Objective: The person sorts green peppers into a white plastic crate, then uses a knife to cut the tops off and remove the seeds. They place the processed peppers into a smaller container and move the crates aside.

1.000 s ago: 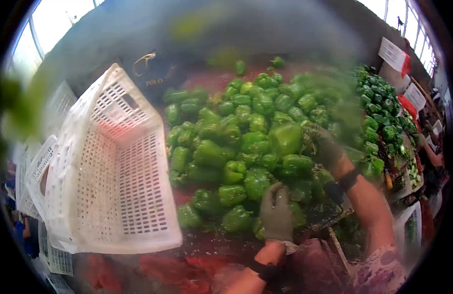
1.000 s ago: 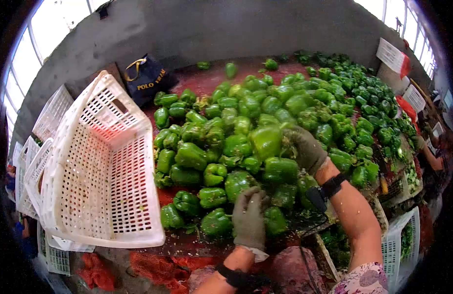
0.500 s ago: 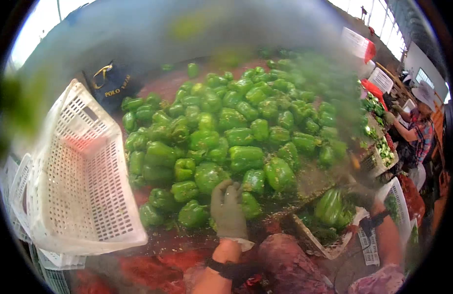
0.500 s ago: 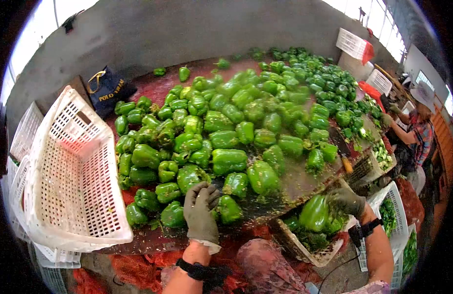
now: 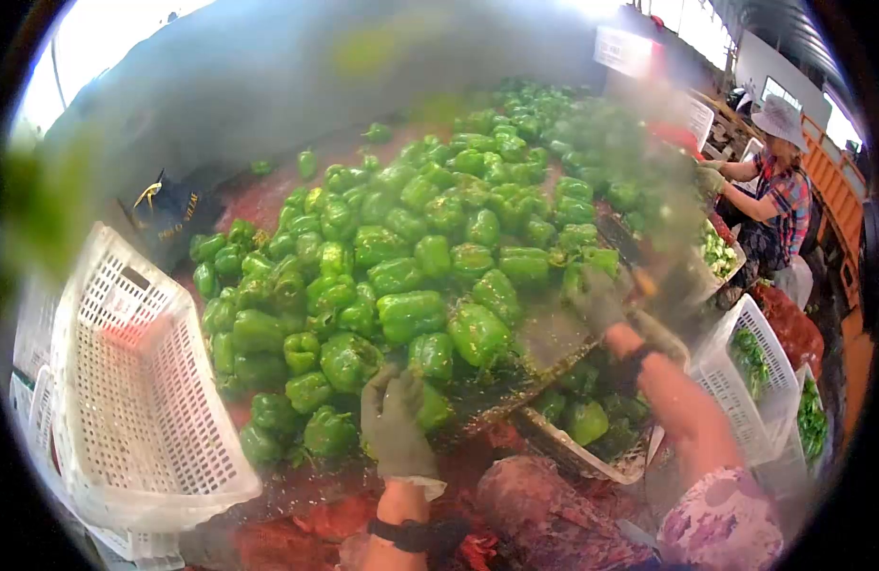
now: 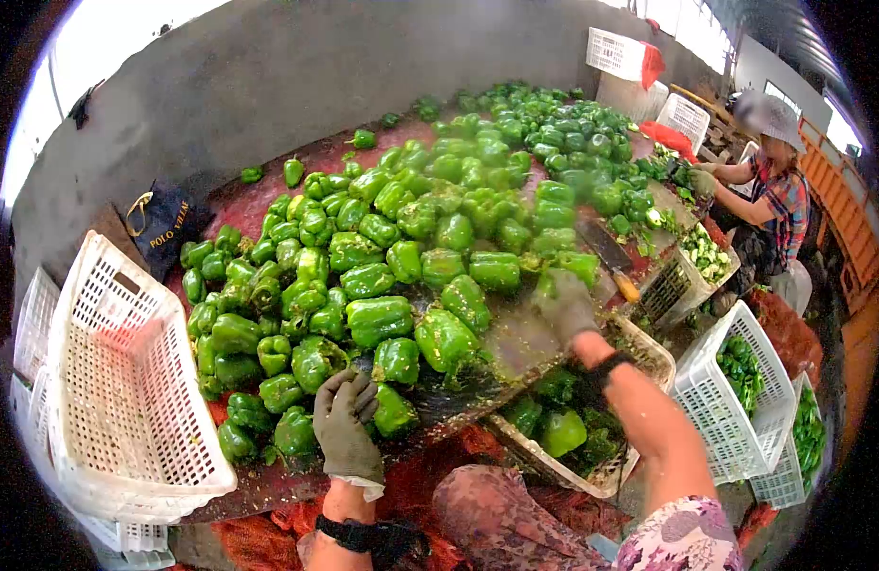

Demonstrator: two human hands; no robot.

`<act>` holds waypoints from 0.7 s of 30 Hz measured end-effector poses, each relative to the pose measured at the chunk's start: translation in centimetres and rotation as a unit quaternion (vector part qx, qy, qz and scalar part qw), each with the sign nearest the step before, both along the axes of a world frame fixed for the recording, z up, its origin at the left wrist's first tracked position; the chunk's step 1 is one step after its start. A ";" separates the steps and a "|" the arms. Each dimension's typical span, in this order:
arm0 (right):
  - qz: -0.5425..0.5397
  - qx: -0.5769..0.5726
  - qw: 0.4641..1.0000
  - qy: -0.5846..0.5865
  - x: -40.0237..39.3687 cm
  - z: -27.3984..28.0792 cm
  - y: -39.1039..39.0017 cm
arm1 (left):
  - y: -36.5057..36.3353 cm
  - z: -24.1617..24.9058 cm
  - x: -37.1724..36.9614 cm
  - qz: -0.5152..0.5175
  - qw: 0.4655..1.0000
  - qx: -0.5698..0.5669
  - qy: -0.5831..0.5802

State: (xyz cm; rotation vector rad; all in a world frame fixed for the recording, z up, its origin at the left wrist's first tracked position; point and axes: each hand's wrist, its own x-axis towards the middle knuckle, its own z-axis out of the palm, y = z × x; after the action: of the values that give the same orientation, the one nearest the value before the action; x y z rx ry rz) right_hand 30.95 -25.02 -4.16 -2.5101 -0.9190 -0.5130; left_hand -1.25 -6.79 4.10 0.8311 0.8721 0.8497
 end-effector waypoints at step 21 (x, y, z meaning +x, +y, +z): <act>0.068 -0.204 0.967 -0.133 8.4 -1.4 5.7 | 0.8 -3.1 3.1 -0.063 0.995 0.035 0.067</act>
State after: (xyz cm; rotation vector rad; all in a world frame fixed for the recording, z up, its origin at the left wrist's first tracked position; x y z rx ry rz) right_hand 39.35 -19.31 -5.54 -2.7513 -1.4152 -0.6868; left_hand 1.88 -5.99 1.01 1.0027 0.9008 0.7232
